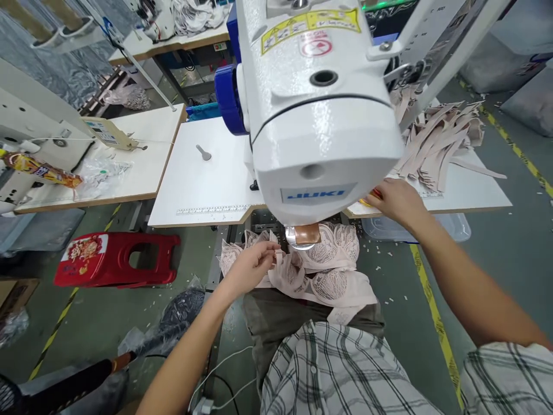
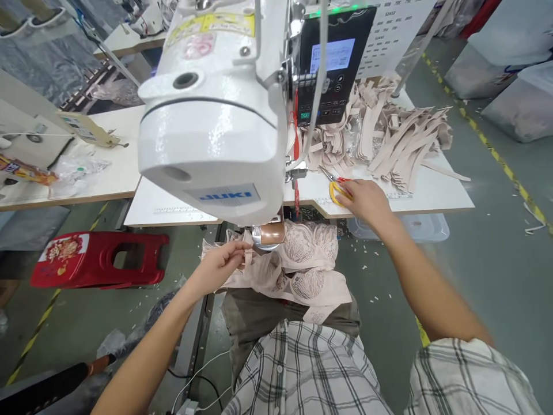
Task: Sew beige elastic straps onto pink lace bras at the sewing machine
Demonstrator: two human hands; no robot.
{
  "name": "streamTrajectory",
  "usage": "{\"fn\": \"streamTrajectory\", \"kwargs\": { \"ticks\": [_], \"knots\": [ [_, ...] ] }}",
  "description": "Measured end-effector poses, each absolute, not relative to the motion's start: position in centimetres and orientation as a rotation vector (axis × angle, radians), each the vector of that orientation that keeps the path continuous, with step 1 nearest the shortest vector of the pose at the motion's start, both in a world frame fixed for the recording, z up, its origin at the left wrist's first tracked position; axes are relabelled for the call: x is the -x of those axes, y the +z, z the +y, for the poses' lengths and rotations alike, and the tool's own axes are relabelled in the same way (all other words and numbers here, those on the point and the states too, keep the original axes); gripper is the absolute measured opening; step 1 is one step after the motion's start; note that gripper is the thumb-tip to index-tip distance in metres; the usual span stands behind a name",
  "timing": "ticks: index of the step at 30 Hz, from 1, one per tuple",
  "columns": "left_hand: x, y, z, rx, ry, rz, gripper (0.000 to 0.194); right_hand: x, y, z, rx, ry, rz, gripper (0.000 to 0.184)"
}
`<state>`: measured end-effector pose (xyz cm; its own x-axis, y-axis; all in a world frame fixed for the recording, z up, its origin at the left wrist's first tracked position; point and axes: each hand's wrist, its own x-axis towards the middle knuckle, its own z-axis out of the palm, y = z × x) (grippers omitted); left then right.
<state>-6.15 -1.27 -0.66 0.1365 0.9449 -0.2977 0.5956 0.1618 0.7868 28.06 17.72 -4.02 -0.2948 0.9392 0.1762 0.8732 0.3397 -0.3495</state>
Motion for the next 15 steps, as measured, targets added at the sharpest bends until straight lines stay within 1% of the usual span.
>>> {"fn": "streamTrajectory", "kwargs": {
  "ticks": [2,4,6,8,9,10,13,14,15],
  "knots": [
    [6.6,-0.6,-1.1,-1.571,0.442,1.548,0.032,-27.6,-4.1,17.5,1.525,0.224,-2.205,0.028],
    [6.7,-1.1,-1.2,-1.726,0.414,1.635,0.025,-26.7,-4.2,14.9,1.441,0.289,-2.08,0.033],
    [6.2,-1.9,-1.6,-1.955,0.448,1.728,0.021,-25.6,-4.0,10.8,1.326,0.571,-2.07,0.031],
    [5.2,-2.7,-2.0,-2.184,0.508,1.719,0.024,-24.2,-3.9,6.3,1.078,1.042,-2.21,0.025],
    [4.4,-3.0,-2.3,-2.27,0.518,1.683,0.026,-23.5,-3.8,4.4,0.937,1.225,-2.268,0.026],
    [3.6,-3.2,-2.4,-2.335,0.514,1.637,0.029,-22.7,-3.8,2.8,0.868,1.314,-2.292,0.033],
    [0.9,-2.9,-2.8,-2.418,0.552,1.516,0.033,-20.6,-4.1,0.2,0.866,1.362,-2.232,0.073],
    [-0.1,-2.6,-2.8,-2.392,0.603,1.494,0.034,-20.0,-4.3,0.0,0.875,1.377,-2.148,0.08],
    [-1.0,-2.2,-2.7,-2.33,0.664,1.477,0.034,-19.6,-4.4,0.0,0.874,1.408,-2.037,0.08]
  ]
}}
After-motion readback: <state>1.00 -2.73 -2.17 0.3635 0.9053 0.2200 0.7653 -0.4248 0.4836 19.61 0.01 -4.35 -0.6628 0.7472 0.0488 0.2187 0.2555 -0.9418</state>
